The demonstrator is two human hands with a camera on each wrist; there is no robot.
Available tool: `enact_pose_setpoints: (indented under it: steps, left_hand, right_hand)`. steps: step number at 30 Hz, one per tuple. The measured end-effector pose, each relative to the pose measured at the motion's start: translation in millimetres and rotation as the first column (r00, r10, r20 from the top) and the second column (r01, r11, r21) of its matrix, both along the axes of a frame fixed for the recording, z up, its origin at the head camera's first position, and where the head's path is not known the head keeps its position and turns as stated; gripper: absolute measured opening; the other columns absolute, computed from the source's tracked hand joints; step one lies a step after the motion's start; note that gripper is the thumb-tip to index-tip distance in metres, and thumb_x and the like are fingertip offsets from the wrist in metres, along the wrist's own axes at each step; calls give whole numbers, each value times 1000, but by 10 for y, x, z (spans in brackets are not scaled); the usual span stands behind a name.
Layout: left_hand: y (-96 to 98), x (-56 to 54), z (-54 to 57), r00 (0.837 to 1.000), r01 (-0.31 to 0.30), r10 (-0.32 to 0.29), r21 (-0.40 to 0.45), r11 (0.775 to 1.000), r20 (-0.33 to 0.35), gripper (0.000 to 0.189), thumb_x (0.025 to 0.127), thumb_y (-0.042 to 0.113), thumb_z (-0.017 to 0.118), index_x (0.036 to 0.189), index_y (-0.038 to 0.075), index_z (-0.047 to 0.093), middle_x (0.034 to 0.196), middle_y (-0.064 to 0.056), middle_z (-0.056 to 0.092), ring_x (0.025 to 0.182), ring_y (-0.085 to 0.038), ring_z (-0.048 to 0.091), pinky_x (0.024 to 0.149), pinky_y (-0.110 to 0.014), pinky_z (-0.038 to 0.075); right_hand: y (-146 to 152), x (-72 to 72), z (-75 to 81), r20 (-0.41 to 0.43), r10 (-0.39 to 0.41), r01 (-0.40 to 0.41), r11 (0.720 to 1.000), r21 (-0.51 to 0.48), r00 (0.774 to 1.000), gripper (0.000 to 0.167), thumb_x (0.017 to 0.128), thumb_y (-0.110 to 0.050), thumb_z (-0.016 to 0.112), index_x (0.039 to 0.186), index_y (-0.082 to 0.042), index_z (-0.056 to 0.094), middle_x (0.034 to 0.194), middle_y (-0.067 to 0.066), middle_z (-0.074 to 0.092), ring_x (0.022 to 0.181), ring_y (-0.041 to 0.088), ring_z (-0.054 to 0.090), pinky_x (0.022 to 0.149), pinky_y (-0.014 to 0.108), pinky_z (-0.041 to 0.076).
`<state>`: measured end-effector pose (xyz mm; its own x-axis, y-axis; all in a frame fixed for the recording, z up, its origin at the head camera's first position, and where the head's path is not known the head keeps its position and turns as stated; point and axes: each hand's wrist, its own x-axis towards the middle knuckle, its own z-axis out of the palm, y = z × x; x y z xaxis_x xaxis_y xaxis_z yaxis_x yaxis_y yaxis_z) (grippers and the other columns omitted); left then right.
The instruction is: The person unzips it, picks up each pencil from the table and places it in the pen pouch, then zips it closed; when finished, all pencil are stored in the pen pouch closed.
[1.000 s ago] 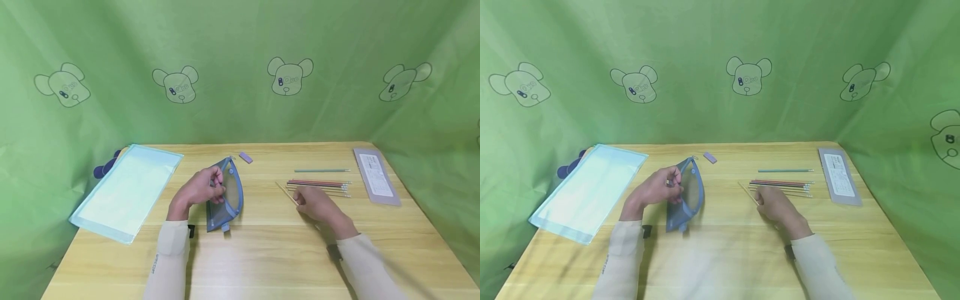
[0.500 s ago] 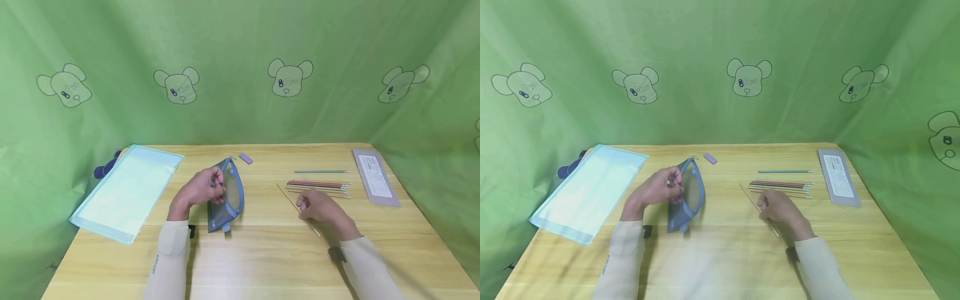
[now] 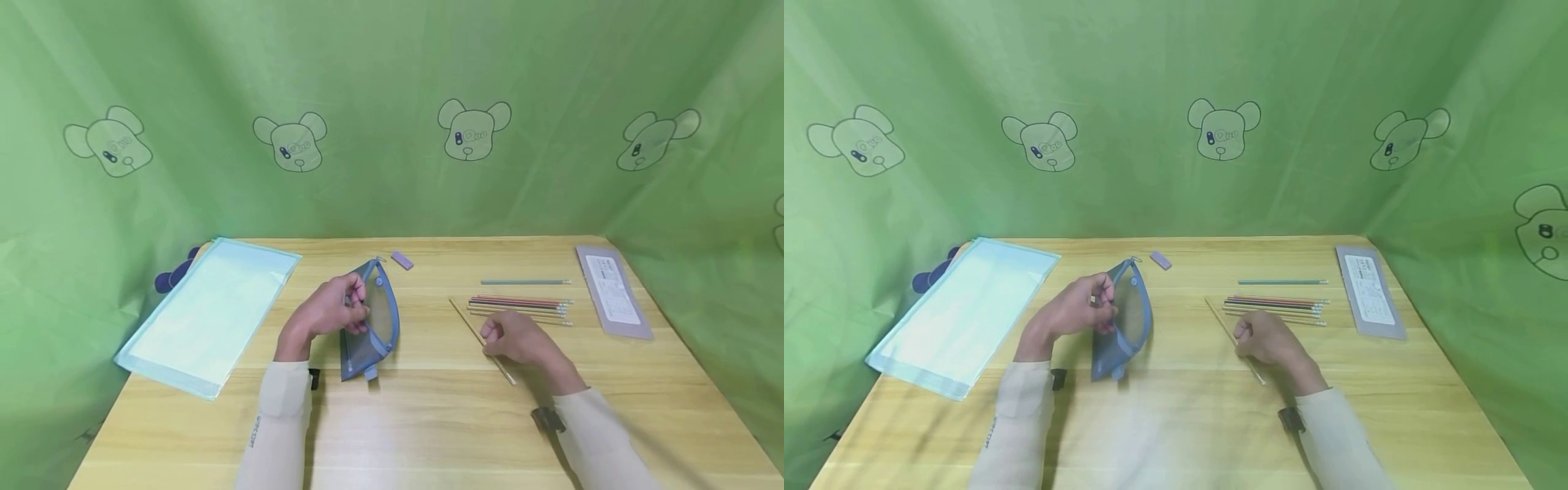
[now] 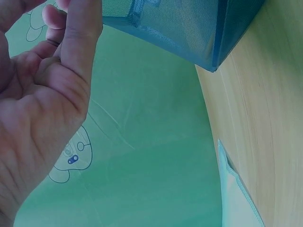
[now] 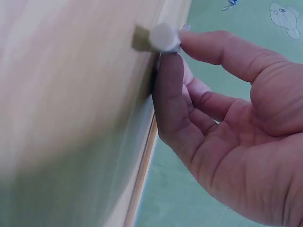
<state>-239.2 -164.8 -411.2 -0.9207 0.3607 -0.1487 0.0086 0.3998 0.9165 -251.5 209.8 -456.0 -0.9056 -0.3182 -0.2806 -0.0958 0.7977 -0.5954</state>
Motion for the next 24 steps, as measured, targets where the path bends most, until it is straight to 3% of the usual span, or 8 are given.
enact_pose_setpoints:
  steps: [8, 14, 18, 22, 24]
  left_hand:
    - [27, 7, -12, 1000, 4, -4, 0, 1000, -7, 20, 96, -7, 68, 108, -3, 53, 89, -10, 59, 74, -23, 77, 71, -43, 72]
    - [49, -6, -26, 1000, 12, -12, 0, 1000, -12, 20, 96, -7, 68, 109, -5, 53, 90, -11, 60, 75, -23, 77, 71, -43, 72]
    - [66, -24, -42, 1000, 6, -6, -1, 1000, -8, 20, 96, -7, 69, 109, -4, 53, 91, -11, 60, 75, -23, 77, 72, -43, 72]
    - [85, -20, -50, 1000, 7, -7, -1, 1000, -1, 20, 96, -7, 69, 107, -2, 53, 92, -11, 59, 75, -23, 77, 71, -40, 72]
    - [103, -11, -47, 1000, 12, -12, -4, 1000, -1, 20, 96, -7, 69, 107, -2, 53, 91, -11, 60, 75, -23, 76, 70, -39, 72]
  right_hand:
    - [44, -37, -25, 105, 9, 16, 974, -228, 994, 31, 89, -5, 79, 115, 6, 65, 98, 9, 66, 91, 20, 62, 74, 19, 58]
    - [-29, -52, -21, 135, 30, 18, 941, -338, 990, 41, 92, -10, 77, 127, 6, 62, 109, 14, 69, 96, 21, 66, 82, 22, 64]
    - [-214, -63, 12, 196, 77, 22, 886, -463, 978, 43, 92, -7, 75, 129, 8, 58, 109, 14, 71, 97, 22, 69, 86, 24, 66]
    - [-487, -72, 55, 315, 138, 72, 816, -573, 939, 44, 92, -5, 73, 130, 8, 55, 104, 9, 71, 95, 19, 70, 84, 22, 66]
    - [-626, -83, 63, 355, 172, 84, 794, -602, 919, 44, 92, -5, 72, 130, 8, 55, 102, 6, 70, 92, 17, 69, 82, 21, 65]
